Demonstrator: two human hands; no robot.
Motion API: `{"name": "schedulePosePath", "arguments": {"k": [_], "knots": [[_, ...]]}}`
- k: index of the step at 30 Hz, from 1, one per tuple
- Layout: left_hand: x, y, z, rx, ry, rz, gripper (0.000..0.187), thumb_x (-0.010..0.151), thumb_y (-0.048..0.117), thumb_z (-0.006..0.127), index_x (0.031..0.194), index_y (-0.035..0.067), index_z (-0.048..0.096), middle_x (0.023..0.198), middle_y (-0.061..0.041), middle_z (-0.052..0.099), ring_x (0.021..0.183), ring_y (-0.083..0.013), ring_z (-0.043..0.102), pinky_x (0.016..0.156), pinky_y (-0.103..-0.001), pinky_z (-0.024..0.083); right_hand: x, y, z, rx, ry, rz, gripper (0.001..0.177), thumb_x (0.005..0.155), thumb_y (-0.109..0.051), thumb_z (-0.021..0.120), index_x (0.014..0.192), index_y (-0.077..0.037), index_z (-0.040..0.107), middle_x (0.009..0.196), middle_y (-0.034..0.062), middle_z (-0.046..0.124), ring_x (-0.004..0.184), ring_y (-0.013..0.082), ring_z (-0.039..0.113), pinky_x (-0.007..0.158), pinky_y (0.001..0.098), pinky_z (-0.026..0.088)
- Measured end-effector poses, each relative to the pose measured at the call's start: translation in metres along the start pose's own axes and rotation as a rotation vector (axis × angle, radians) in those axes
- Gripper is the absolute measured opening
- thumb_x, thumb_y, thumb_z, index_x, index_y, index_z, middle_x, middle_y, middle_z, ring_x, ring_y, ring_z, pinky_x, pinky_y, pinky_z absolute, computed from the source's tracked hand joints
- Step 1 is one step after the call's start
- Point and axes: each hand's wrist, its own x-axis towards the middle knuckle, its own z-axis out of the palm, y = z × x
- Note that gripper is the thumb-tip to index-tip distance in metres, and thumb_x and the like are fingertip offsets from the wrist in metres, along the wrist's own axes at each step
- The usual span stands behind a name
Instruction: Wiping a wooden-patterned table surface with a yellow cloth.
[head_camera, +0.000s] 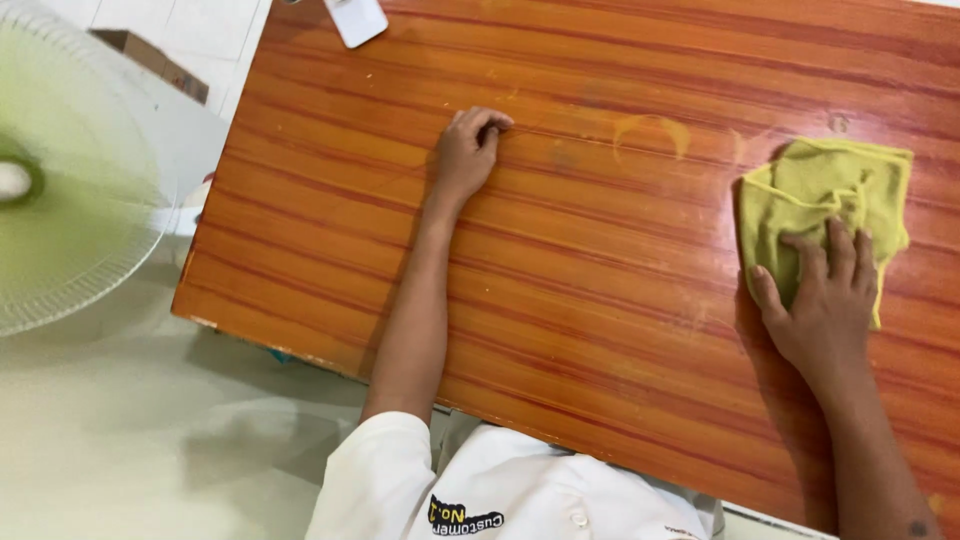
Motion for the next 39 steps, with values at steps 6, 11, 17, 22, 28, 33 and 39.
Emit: {"name": "schedulePosePath", "arguments": {"k": [6,11,17,22,28,33,39], "knots": [[-0.003,0.0,-0.006,0.035,-0.023,0.129,0.016,0.102,0.001,0.06,0.106,0.008,0.074,0.108,-0.004,0.075,0.104,-0.0235,0.069,0.095,-0.041,0.056,-0.003,-0.029,0.006,-0.006,-0.172,-0.211,0.069,0.09,-0.055,0.061,0.14,-0.007,0.055,0.164,0.0232,0.037,0.156,0.0468,0.024,0.125,0.0599,0.02],[-0.002,0.0,-0.003,0.026,-0.011,0.029,0.017,0.103,0.003,0.059,0.105,0.009,0.074,0.107,-0.004,0.075,0.104,-0.0229,0.069,0.091,-0.039,0.058,-0.007,-0.058,-0.006,0.097,-0.235,-0.339,0.058,0.085,-0.054,0.063,0.13,-0.018,0.062,0.161,0.0115,0.04,0.156,0.0367,0.026,0.126,0.0585,0.019],[-0.001,-0.004,0.0,0.035,-0.001,-0.018,0.016,0.102,0.005,0.06,0.105,0.01,0.075,0.106,-0.003,0.075,0.102,-0.022,0.068,0.087,-0.037,0.058,0.003,0.002,0.001,0.051,-0.165,-0.253,0.058,0.091,-0.053,0.059,0.135,-0.016,0.058,0.169,0.016,0.033,0.16,0.0417,0.021,0.128,0.0606,0.018],[-0.001,0.003,-0.005,0.046,-0.018,-0.053,0.016,0.102,0.009,0.06,0.105,0.012,0.075,0.106,-0.001,0.075,0.101,-0.0199,0.067,0.086,-0.036,0.057,-0.003,0.009,0.007,-0.051,-0.071,0.03,0.063,0.101,-0.053,0.051,0.151,-0.015,0.052,0.175,0.0175,0.026,0.165,0.0469,0.017,0.133,0.063,0.018],[0.0,0.002,-0.003,0.03,-0.037,-0.095,0.015,0.102,0.013,0.061,0.105,0.014,0.076,0.106,0.0,0.075,0.101,-0.0188,0.067,0.086,-0.035,0.056,-0.027,-0.037,0.019,-0.137,-0.144,-0.199,0.077,0.093,-0.054,0.053,0.155,-0.01,0.048,0.172,0.0248,0.027,0.155,0.0532,0.019,0.122,0.0669,0.017],[-0.004,0.014,-0.011,0.005,-0.033,-0.054,0.016,0.104,0.014,0.06,0.107,0.012,0.075,0.109,-0.003,0.074,0.106,-0.0221,0.068,0.089,-0.036,0.056,-0.022,-0.07,-0.004,0.139,-0.224,-0.469,0.055,0.091,-0.052,0.055,0.137,-0.022,0.058,0.161,0.0113,0.041,0.152,0.0376,0.032,0.123,0.0572,0.024],[0.002,-0.016,-0.004,0.075,-0.035,0.117,0.014,0.104,0.011,0.062,0.108,0.008,0.075,0.114,-0.008,0.073,0.113,-0.029,0.066,0.1,-0.041,0.052,0.011,0.017,0.006,-0.047,-0.116,-0.204,0.057,0.1,-0.048,0.053,0.15,-0.019,0.052,0.168,0.0169,0.035,0.155,0.0403,0.028,0.125,0.0575,0.022]]}}
